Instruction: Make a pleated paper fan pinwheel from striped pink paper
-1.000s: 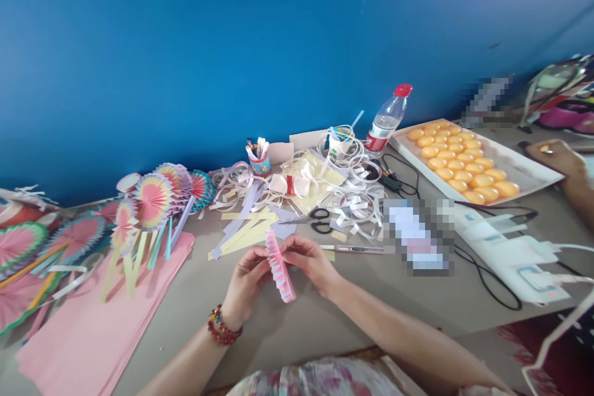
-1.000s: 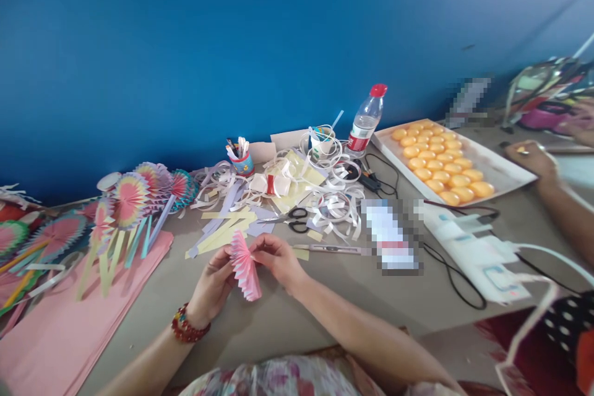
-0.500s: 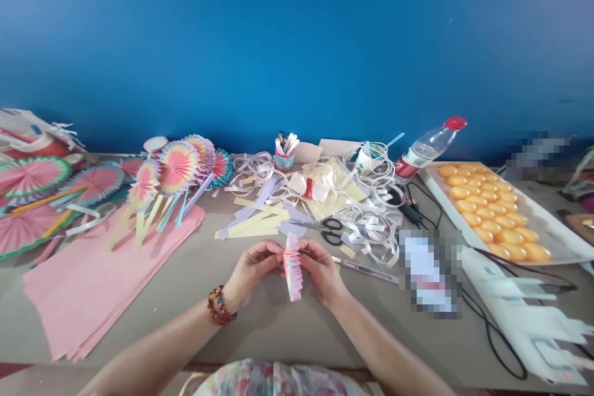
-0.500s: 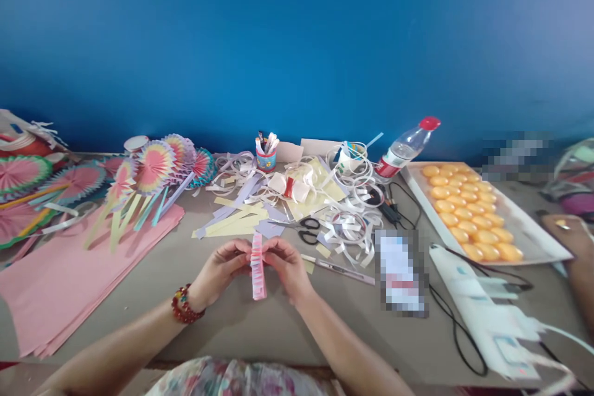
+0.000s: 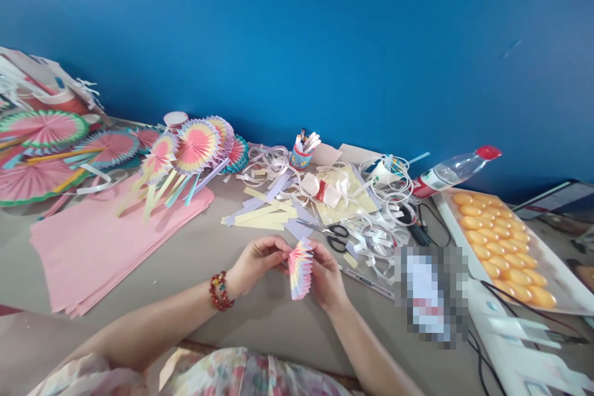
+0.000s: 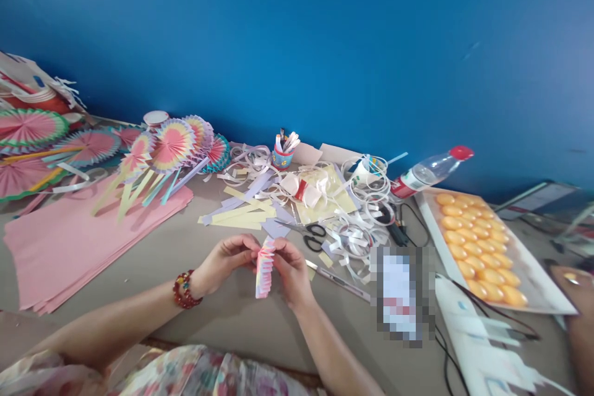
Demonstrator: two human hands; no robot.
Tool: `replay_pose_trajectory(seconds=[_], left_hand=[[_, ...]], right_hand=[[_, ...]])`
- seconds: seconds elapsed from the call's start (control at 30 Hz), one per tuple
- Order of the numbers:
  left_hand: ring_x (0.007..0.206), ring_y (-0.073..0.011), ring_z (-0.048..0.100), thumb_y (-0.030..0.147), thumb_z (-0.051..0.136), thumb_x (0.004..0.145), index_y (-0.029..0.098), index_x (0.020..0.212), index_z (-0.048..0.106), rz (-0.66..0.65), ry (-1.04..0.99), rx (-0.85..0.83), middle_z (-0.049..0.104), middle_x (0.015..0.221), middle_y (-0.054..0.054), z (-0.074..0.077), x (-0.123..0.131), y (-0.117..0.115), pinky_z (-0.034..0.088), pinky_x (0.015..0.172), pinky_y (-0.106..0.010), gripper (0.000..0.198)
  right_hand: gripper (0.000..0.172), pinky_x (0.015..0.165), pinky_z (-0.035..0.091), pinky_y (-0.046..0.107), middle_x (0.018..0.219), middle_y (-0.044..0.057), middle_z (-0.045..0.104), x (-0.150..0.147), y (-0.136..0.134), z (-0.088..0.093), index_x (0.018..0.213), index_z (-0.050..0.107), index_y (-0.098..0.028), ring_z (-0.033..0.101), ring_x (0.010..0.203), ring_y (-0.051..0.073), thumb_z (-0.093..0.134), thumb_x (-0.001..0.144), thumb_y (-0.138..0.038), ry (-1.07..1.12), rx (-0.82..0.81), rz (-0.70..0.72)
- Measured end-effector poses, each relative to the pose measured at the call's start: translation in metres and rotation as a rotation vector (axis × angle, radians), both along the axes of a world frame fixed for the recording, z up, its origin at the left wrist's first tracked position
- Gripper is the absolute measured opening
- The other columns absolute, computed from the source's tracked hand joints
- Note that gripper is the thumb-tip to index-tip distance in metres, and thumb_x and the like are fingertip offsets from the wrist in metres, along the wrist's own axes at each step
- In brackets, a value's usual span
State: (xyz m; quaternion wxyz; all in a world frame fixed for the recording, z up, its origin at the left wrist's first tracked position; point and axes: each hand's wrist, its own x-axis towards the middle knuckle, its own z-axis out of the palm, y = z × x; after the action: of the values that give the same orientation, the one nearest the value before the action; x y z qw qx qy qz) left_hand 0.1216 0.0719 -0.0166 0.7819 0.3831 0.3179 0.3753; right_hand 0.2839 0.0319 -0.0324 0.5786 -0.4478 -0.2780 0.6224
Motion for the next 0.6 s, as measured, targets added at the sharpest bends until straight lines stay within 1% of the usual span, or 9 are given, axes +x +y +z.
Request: replay_pose_trajectory(seconds=[0.33, 0.6], left_hand=[[0.067, -0.0148, 0.063, 0.034, 0.081, 0.072, 0.014, 0.080, 0.071, 0.007, 0.003, -0.029, 0.067, 0.075, -0.003, 0.0006, 0.0001, -0.0005, 0.056, 0.065, -0.027, 0.024], [0.065, -0.0138, 0.063, 0.034, 0.081, 0.073, 0.015, 0.079, 0.070, 0.014, -0.007, -0.030, 0.067, 0.074, -0.003, 0.0014, 0.0010, -0.0015, 0.055, 0.064, -0.026, 0.023]], right_hand=[[0.018, 0.063, 0.047, 0.027, 0.078, 0.001, 0.064, -0.0003, 0.0011, -0.0025, 0.075, 0.068, -0.022, 0.056, 0.068, 0.015, 0.081, 0.068, -0.032, -0.056, 0.014, -0.019], [0.018, 0.062, 0.048, 0.027, 0.080, 0.001, 0.065, -0.0002, 0.0007, -0.0041, 0.078, 0.068, -0.023, 0.056, 0.068, 0.015, 0.081, 0.069, -0.034, -0.063, 0.022, -0.012]])
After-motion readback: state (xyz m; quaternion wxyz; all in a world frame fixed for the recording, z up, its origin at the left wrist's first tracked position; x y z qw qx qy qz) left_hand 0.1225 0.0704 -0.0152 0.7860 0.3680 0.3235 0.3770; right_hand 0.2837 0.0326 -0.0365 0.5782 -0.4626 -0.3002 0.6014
